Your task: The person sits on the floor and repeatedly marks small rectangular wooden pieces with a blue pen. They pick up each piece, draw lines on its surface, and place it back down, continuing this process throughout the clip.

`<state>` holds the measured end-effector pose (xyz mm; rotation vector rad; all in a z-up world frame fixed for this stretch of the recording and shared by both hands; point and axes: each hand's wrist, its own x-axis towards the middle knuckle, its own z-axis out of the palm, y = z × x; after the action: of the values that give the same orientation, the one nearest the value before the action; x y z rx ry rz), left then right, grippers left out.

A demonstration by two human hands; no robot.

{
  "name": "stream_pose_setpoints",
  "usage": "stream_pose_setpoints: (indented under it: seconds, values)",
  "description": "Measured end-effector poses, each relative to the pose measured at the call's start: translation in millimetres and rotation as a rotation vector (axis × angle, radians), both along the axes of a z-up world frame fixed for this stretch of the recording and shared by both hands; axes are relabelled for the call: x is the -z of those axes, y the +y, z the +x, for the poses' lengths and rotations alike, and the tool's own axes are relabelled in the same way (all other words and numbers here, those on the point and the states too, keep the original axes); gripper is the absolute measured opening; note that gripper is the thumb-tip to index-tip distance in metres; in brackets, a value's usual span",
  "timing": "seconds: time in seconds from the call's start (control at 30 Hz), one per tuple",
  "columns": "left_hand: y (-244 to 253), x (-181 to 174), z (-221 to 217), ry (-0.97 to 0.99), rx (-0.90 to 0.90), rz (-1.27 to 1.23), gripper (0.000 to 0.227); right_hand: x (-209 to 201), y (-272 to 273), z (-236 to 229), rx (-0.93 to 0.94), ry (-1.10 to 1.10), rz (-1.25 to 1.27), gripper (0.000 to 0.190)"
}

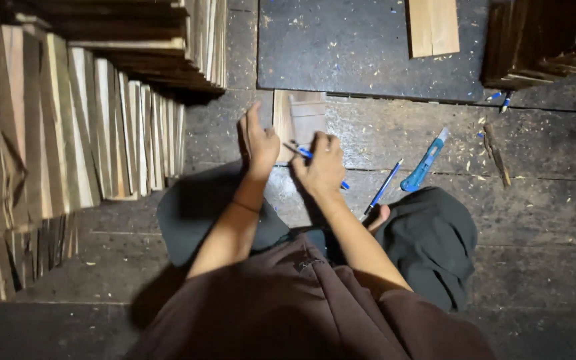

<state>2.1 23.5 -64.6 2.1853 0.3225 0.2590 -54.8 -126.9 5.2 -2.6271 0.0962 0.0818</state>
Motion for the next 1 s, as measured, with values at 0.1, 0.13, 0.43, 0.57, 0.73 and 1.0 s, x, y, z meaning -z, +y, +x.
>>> stream_pose_setpoints:
  seconds: [0.1, 0.13, 0.43, 0.57, 0.73, 1.0]
  values:
    - [-26, 2, -22, 0.095, -0.157, 0.001, 0.064, 11, -37, -14, 0.052, -0.061, -0.059, 0.07]
    - [-39, 2, -25, 0.158, -0.153, -0.011, 0.077, 12, -50, -20, 0.043, -0.037, -0.134, 0.065]
    - [-92, -45, -37, 0.251, -0.062, 0.123, 0.141, -51, -120, -62, 0.06, 0.098, -0.064, 0.046]
    - [-72, -34, -37, 0.34, -0.029, 0.169, 0.145, -37, -137, -67, 0.09, 0.085, -0.042, 0.039]
    - [-21, -121, -89, 0.356, 0.143, 0.014, 0.141, -6, -142, -61, 0.031, 0.057, 0.039, 0.038]
    - [123, -295, -280, -0.043, 0.257, -0.663, 0.155, 27, -145, -42, 0.006, 0.108, 0.077, 0.047]
